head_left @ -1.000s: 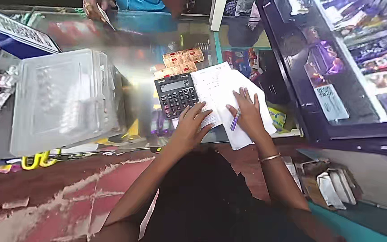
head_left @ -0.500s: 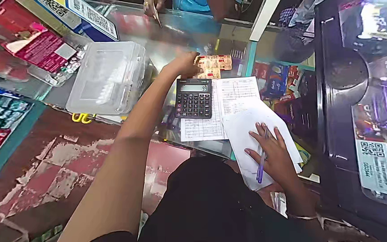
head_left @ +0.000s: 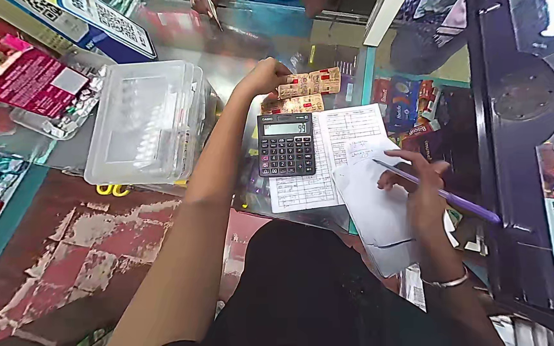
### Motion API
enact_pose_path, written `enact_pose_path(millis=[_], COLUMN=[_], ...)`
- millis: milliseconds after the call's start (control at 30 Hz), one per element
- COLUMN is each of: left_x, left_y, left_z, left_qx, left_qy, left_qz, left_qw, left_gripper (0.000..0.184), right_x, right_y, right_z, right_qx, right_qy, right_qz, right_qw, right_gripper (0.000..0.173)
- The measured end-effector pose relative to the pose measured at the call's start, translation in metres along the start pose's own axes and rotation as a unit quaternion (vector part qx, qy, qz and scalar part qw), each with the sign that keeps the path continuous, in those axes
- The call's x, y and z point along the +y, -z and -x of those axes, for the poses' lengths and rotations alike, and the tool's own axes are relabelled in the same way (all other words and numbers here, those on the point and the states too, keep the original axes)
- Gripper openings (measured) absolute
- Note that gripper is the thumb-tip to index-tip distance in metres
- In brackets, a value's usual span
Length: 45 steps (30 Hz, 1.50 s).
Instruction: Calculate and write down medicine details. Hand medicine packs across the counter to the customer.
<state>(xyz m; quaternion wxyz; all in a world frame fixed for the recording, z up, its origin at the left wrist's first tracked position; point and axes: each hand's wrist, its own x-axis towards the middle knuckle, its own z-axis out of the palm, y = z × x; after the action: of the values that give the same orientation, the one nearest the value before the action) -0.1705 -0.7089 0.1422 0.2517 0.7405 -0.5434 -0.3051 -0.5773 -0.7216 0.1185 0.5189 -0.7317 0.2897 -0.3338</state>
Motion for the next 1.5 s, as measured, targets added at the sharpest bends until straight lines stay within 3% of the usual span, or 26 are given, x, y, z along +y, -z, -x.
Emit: enact_pose_path(millis=[67, 100, 200, 300, 400, 467, 567, 667, 767, 933, 1100, 1500], left_x=[-0.004, -0.007, -0.013, -0.007, 0.024, 0.054, 0.091, 0.106, 0.104, 0.094, 0.090, 0.084], left_y=[-0.001, -0.002, -0.004, 0.000, 0.010, 0.004, -0.045, -0.111, -0.146, -0.158, -0.156, -0.157], left_z=[-0.001, -0.001, 0.000, 0.007, 0.031, 0.052, 0.072, 0.065, 0.053, 0.052, 0.053, 0.050], left_qx=[0.006, 0.010, 0.018, 0.096, 0.180, 0.195, 0.108, 0.001, -0.030, -0.051, -0.067, -0.083], left_qy=[-0.006, -0.009, -0.015, -0.015, -0.010, -0.043, -0.087, -0.057, -0.023, -0.019, -0.026, -0.035], left_qz=[0.026, 0.035, 0.048, 0.043, 0.074, 0.127, 0.225, 0.304, 0.352, 0.354, 0.352, 0.364], left_qw=[1.000, 0.999, 0.999, 0.994, 0.981, 0.972, 0.965, 0.951, 0.935, 0.934, 0.933, 0.927], left_gripper=[0.029, 0.029, 0.029, 0.031, 0.033, 0.030, 0.029, 0.031, 0.030, 0.029, 0.029, 0.032], right_x=[0.010, 0.016, 0.027, 0.029, 0.031, 0.031, 0.031, 0.030, 0.030, 0.013, 0.027, 0.026], right_y=[-0.013, -0.017, -0.019, -0.018, -0.019, -0.018, -0.017, -0.017, -0.015, -0.022, -0.034, -0.039], right_z=[-0.009, -0.009, 0.001, 0.004, 0.010, 0.013, 0.015, 0.019, 0.020, 0.014, 0.014, 0.015], right_qx=[0.024, 0.045, 0.079, 0.079, 0.075, 0.067, 0.056, 0.046, 0.042, 0.054, 0.111, 0.104], right_qy=[-0.063, -0.072, -0.040, -0.009, 0.014, 0.006, 0.018, 0.052, 0.062, -0.034, 0.027, 0.004], right_qz=[-0.008, -0.001, -0.003, 0.023, 0.066, 0.083, 0.079, 0.102, 0.112, 0.128, 0.120, 0.170], right_qw=[0.998, 0.996, 0.996, 0.997, 0.995, 0.994, 0.995, 0.992, 0.991, 0.990, 0.986, 0.980], right_gripper=[0.041, 0.036, 0.026, 0.014, 0.011, 0.015, 0.020, 0.016, 0.012, 0.022, 0.011, 0.013])
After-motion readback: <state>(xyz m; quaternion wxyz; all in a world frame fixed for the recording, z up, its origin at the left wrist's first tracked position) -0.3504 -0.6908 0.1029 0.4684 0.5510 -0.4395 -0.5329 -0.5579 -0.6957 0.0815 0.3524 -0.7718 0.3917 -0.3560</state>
